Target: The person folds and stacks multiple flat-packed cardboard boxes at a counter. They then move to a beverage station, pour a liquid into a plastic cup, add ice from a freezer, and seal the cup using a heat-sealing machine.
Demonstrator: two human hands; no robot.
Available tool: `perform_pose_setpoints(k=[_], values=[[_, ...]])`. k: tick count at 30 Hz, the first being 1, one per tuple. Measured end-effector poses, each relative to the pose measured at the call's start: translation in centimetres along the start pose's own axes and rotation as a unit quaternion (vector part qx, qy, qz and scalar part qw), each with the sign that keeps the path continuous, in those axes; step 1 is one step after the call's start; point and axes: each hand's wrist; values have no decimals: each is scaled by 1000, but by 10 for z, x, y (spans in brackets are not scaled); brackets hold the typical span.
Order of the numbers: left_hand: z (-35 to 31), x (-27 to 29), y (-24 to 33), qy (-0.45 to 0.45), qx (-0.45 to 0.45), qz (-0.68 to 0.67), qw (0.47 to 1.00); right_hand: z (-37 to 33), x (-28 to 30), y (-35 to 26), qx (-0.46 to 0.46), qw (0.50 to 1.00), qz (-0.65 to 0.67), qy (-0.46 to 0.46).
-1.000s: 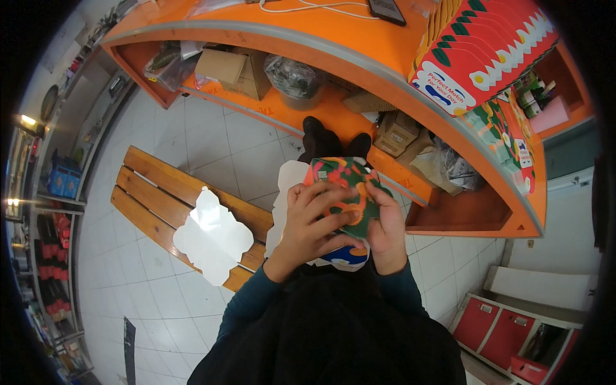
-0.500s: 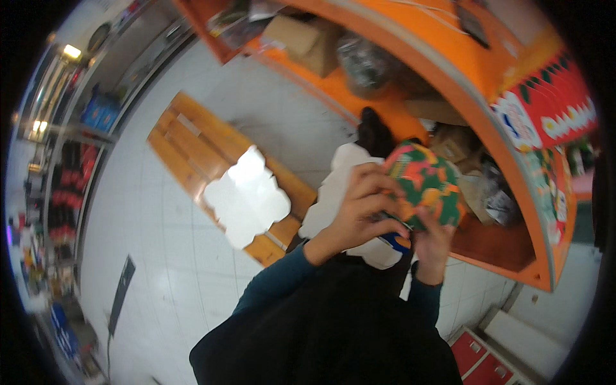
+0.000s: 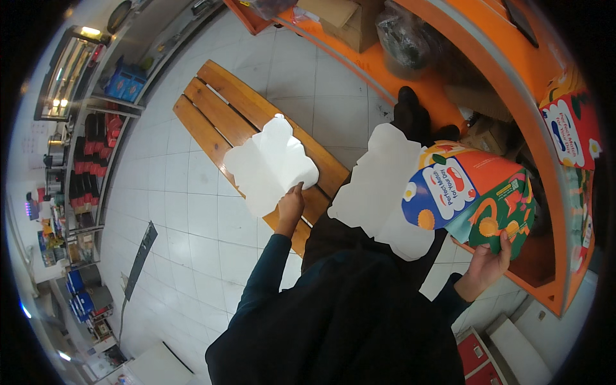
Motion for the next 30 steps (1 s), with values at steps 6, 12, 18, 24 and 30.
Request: perform_pose_setpoints(k=[6, 12, 18, 24, 30], values=[[-9, 13, 37, 277, -81, 117, 950, 0, 6, 8, -10, 1000, -4, 23], [20, 20, 30, 190, -37, 47, 980, -4, 3, -1, 27, 998, -24, 42], [10, 31, 25, 193, -26, 41, 980, -3, 16, 9, 0, 998, -3, 56], [-16, 94, 127, 246, -258, -244, 902, -11, -21, 32, -14, 1000, -3, 27], [-102, 170, 252, 106, -596, -144, 782, -10, -63, 38, -146, 987, 41, -52]])
Point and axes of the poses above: each hand's wrist, its own z-axis towards the middle knuckle, its own x-axis out of the back of the hand, y = z × x, and after that the axes turned 7 degrees about x, right-handed
